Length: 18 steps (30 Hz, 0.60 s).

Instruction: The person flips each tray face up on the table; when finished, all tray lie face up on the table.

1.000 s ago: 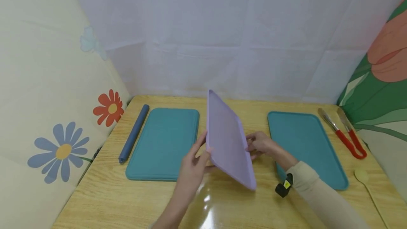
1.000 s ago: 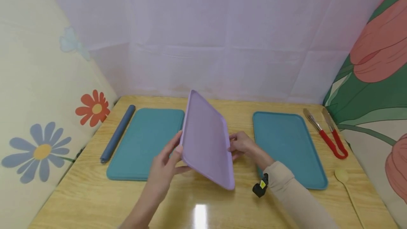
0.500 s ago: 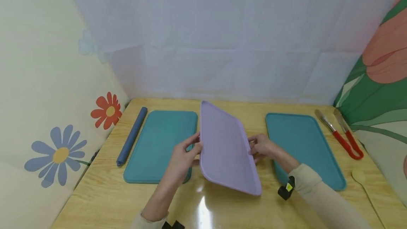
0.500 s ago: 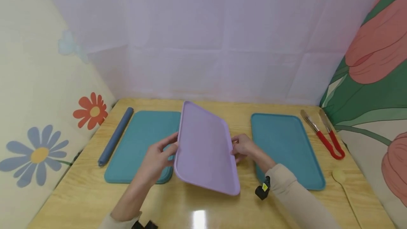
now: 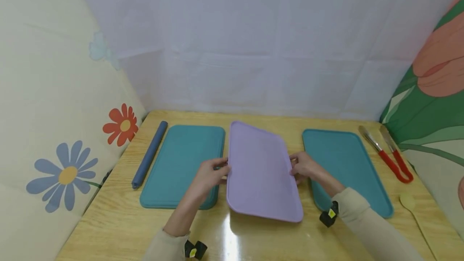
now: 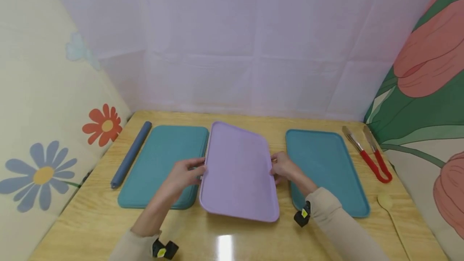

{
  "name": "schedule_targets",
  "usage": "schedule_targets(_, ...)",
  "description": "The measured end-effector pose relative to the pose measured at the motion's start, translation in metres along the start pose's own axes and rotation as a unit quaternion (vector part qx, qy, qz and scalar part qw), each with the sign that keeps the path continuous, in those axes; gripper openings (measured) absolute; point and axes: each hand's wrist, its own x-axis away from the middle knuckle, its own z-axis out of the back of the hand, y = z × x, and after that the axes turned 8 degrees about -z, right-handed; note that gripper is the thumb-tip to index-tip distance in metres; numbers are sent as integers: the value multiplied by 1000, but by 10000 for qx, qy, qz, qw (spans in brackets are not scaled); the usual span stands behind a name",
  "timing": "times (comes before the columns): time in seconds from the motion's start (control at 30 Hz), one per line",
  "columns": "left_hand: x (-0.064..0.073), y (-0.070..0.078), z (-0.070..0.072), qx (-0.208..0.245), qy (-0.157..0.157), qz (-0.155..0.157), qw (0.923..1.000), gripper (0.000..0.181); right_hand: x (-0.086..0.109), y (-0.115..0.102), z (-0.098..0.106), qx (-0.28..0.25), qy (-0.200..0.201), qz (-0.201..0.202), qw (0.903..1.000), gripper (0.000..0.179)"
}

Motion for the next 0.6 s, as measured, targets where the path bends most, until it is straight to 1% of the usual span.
schedule_targets(0.17,-9,-11,1,-168,-116,60,9998,39,-4,4,4,127,179,-103,9997,60)
schedule_targets(0.27,-14,-18,3,-340,-147,107,9993,39,-6,4,6,94,182,-141,9997,62)
schedule_targets(0.43,-20,-28,3,-680,-110,179,9975,39,-9,6,9,95,224,-240,9994,65)
schedule_targets(0.5,-23,-31,2,-816,-91,145,9965,39,-9,6,10,121,276,-268,9992,65)
schedule_targets(0.6,-26,-35,0,-1023,-90,68,9947,36,-10,6,12,245,285,-168,9992,64)
